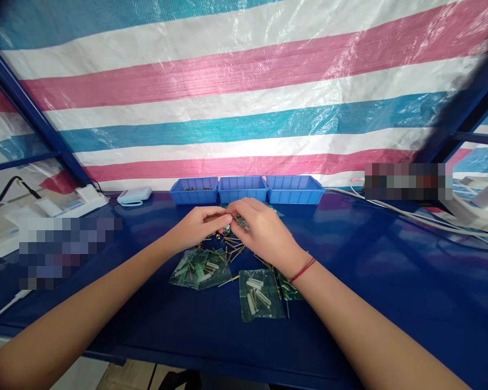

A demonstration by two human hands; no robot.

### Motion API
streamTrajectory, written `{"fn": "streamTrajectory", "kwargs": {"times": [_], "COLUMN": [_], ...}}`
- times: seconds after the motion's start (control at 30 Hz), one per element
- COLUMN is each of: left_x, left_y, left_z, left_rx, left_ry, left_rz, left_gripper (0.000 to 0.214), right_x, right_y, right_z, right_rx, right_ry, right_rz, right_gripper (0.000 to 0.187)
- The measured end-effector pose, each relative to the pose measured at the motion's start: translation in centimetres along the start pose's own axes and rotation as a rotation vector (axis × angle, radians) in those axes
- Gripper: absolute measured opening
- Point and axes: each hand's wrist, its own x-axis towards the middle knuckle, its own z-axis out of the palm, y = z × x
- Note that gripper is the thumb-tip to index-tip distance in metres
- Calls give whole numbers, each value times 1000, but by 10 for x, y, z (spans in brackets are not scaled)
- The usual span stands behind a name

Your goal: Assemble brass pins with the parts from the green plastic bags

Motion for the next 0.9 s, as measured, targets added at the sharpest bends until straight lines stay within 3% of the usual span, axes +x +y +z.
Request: {"fn": "streamTrajectory", "kwargs": {"times": [0.07,0.2,0.33,0.43,0.57,0.73,0.9], "left_x": [5,30,54,56,46,30,6], "left_y": [-2,-10,-25,-38,-41,-20,-9], "left_z": [-5,-38,-74,-77,-57,-33,-21], "left_rx": [79,289,466,599,678,675,538], "left_ry": [69,381,580,670,633,461,358], "left_rz": [45,72,50,13,29,133,124], "left_gripper": [35,38,36,47,40,21,26], "right_x": [1,2,2,3,4,5,2], "right_y": [-1,0,2,3,3,4,5], "right_z": [-2,-4,7,19,29,32,26], "right_rx": [-20,2,-63,-178,-223,-159,108], "right_ry": [-5,39,-158,-313,-380,-375,-307], "right_rz": [-19,11,-124,-169,-147,-101,47], "right_gripper": [12,18,24,28,20,14,14]}}
